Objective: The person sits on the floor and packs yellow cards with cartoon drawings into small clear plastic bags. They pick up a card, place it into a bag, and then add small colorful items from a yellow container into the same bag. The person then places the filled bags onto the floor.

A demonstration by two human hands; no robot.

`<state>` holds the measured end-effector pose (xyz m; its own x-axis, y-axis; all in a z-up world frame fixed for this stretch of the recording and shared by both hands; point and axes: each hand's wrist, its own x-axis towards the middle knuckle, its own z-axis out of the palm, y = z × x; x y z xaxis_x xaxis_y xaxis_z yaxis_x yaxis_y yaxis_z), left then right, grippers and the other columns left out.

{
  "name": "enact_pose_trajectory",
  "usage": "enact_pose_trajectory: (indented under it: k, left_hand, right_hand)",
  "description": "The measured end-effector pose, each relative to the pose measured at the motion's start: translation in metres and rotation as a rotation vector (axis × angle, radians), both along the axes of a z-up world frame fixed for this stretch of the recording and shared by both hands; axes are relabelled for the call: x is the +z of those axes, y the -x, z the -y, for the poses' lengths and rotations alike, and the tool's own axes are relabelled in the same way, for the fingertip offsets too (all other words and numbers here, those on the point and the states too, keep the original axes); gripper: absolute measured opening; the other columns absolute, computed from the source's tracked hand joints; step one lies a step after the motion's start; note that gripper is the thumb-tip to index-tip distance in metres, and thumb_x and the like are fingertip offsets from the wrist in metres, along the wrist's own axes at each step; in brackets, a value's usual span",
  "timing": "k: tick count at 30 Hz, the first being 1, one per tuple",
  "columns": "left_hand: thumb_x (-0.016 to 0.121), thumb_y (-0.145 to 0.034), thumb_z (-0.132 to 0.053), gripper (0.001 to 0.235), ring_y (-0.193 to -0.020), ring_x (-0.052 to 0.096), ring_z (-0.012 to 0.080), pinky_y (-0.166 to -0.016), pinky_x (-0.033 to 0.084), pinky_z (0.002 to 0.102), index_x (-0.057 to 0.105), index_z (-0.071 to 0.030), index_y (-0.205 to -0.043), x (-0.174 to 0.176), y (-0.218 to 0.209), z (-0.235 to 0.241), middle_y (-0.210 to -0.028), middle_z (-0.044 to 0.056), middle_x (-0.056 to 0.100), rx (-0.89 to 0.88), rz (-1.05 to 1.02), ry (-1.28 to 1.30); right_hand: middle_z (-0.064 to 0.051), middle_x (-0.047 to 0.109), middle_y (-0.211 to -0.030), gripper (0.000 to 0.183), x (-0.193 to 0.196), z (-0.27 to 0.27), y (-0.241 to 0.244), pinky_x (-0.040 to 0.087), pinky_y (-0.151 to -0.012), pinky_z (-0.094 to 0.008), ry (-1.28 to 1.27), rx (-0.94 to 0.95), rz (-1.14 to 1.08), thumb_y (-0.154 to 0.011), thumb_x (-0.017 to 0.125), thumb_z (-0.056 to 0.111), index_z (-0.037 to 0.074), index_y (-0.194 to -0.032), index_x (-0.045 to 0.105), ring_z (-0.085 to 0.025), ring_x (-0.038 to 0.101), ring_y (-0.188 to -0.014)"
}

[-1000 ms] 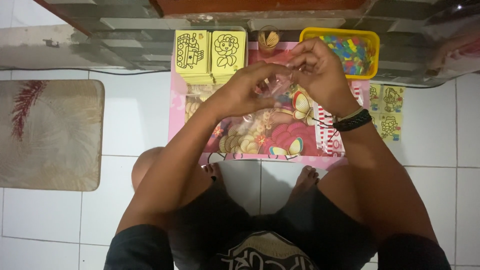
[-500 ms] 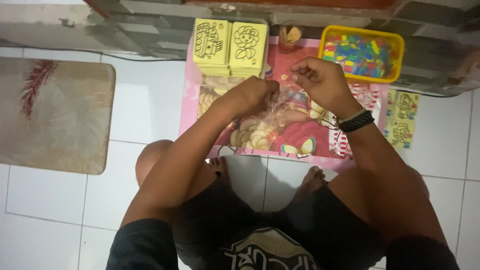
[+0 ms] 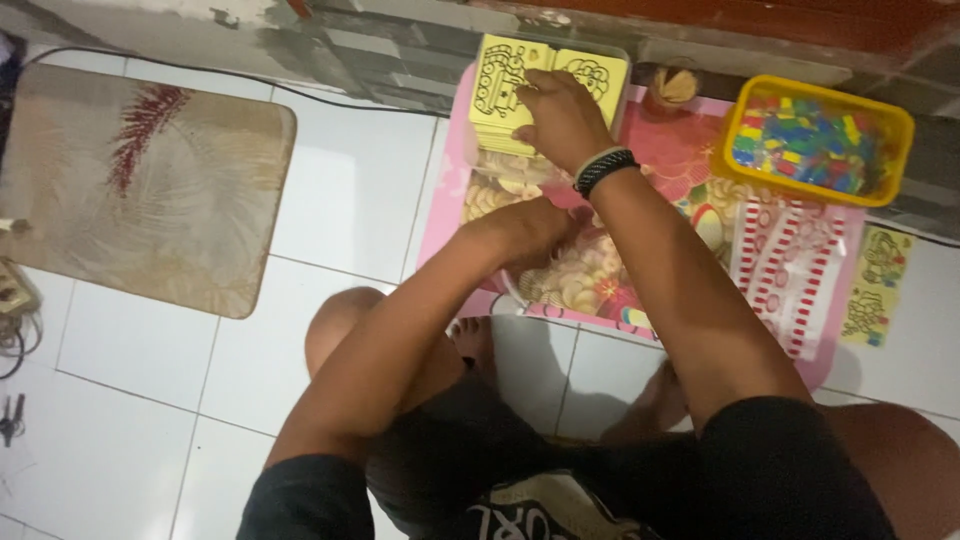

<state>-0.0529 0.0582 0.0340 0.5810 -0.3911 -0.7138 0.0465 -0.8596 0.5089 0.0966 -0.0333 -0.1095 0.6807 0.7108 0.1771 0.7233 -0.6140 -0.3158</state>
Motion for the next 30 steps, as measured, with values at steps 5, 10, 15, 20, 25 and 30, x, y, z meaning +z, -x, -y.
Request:
enact_pose_trajectory:
  k: [5, 10, 15, 20, 25, 30]
  left_hand:
    - [0.034, -0.104, -0.052, 0.060, -0.076, 0.073, 0.0478, -0.051, 0.056, 0.043, 0.057, -0.004, -0.131, 0.041, 0.005, -0.008, -0.112, 0.027, 0.064, 0.503, -0.334, 0.009]
    - [0.075, -0.072, 0.002, 0.092, -0.073, 0.056, 0.0209, -0.056, 0.045, 0.036, 0.034, -0.013, -0.152, -0.001, 0.004, -0.021, -0.090, 0.003, 0.055, -0.281, 0.210, 0.016]
    - [0.075, -0.065, 0.004, 0.079, -0.076, 0.066, 0.0288, -0.056, 0.050, 0.039, 0.050, -0.009, -0.138, -0.059, -0.018, -0.013, -0.090, 0.012, 0.068, -0.456, 0.302, -0.038]
    - [0.059, -0.083, 0.010, 0.028, -0.077, 0.065, 0.0304, -0.059, 0.044, 0.043, 0.061, -0.007, -0.105, -0.079, -0.016, -0.014, -0.092, 0.011, 0.066, -0.301, 0.283, 0.021]
    - [0.048, -0.082, 0.012, 0.082, -0.065, 0.050, 0.0270, -0.047, 0.032, 0.039, 0.029, -0.014, -0.157, -0.048, -0.009, -0.014, -0.086, 0.010, 0.047, -0.366, 0.240, 0.018]
    - [0.047, -0.090, 0.004, 0.053, -0.068, 0.056, 0.0322, -0.051, 0.042, 0.042, 0.037, -0.005, -0.141, -0.024, -0.009, -0.008, -0.085, 0.013, 0.053, -0.256, 0.125, -0.003]
  right_hand:
    - [-0.015, 0.067, -0.096, 0.041, 0.004, -0.006, -0.010, 0.054, -0.077, -0.048, 0.084, 0.070, 0.083, -0.084, 0.086, 0.028, -0.005, -0.106, 0.073, -0.038, 0.063, -0.091]
    - [-0.015, 0.073, -0.102, 0.026, 0.023, -0.006, 0.008, 0.055, -0.087, -0.051, 0.404, 0.089, 0.318, -0.100, 0.069, 0.026, 0.001, -0.107, 0.072, -0.033, 0.067, -0.093]
    - [-0.007, 0.064, -0.086, 0.015, 0.004, 0.001, 0.005, 0.049, -0.077, -0.038, 0.343, 0.100, 0.606, -0.084, 0.067, -0.001, 0.007, -0.096, 0.067, -0.024, 0.058, -0.083]
    - [-0.010, 0.061, -0.085, 0.012, 0.011, 0.003, 0.002, 0.045, -0.071, -0.038, 0.197, 0.122, 0.576, -0.086, 0.064, -0.004, 0.007, -0.091, 0.062, -0.025, 0.055, -0.082]
    - [-0.016, 0.066, -0.101, 0.019, 0.011, -0.003, 0.002, 0.055, -0.064, -0.041, 0.133, 0.139, 0.187, -0.092, 0.079, 0.007, -0.005, -0.093, 0.064, -0.032, 0.063, -0.094]
    - [-0.015, 0.061, -0.116, 0.029, 0.022, -0.003, -0.001, 0.051, -0.083, -0.045, -0.048, 0.028, -0.051, -0.089, 0.084, 0.020, 0.001, -0.102, 0.066, -0.033, 0.058, -0.106]
